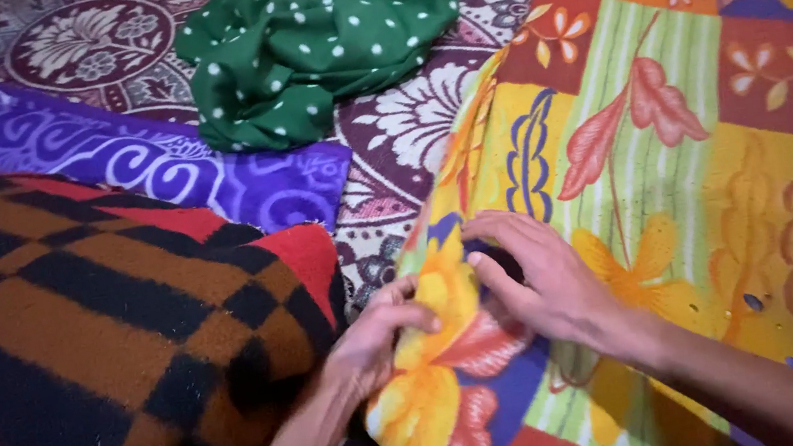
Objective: Smoothing and tucking a patterned bedsheet onto a mattress.
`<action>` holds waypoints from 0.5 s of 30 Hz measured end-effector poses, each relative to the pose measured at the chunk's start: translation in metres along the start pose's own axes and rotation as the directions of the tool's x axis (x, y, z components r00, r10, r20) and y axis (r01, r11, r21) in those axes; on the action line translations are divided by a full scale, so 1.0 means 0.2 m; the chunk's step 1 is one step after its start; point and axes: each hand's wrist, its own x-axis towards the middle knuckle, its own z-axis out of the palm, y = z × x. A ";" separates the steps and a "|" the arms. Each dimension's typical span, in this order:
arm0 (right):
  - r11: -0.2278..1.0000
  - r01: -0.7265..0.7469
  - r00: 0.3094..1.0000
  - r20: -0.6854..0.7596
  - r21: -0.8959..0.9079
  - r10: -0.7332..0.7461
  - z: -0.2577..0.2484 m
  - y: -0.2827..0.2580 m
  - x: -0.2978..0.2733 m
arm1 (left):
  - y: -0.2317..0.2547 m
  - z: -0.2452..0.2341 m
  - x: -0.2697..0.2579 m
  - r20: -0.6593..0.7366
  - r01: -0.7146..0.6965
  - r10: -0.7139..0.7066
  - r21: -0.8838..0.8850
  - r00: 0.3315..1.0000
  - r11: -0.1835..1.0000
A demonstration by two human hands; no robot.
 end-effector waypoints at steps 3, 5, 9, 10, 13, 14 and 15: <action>0.994 -0.101 0.984 0.150 0.046 0.094 0.07 0.02 -0.01 | -0.04 -0.15 0.09 0.084 0.153 -0.144 -0.104 0.986 0.983; 0.989 -0.146 0.952 0.278 0.031 0.131 0.10 0.02 -0.03 | 0.01 -0.09 0.06 0.109 0.237 -0.227 -0.092 0.968 0.967; 0.970 -0.237 0.913 0.329 -0.055 0.242 0.12 -0.08 -0.09 | 0.15 0.18 -0.05 -0.204 0.062 0.086 0.623 0.975 0.780; 0.960 -0.276 0.909 0.309 -0.053 0.279 0.12 -0.11 -0.08 | 0.18 0.21 -0.06 -0.211 0.015 0.134 0.583 0.968 0.812; 0.981 -0.188 0.978 0.099 0.051 0.182 0.11 -0.09 -0.10 | 0.22 0.20 -0.09 -0.075 -0.013 0.028 0.185 0.997 0.983; 0.980 -0.194 0.977 0.096 0.050 0.189 0.07 -0.07 -0.10 | 0.20 0.18 -0.05 -0.070 -0.009 0.023 0.188 0.997 0.982; 0.990 -0.135 0.989 0.058 0.029 0.133 0.04 -0.06 -0.11 | 0.19 0.17 -0.02 0.056 0.033 -0.034 0.002 0.998 0.999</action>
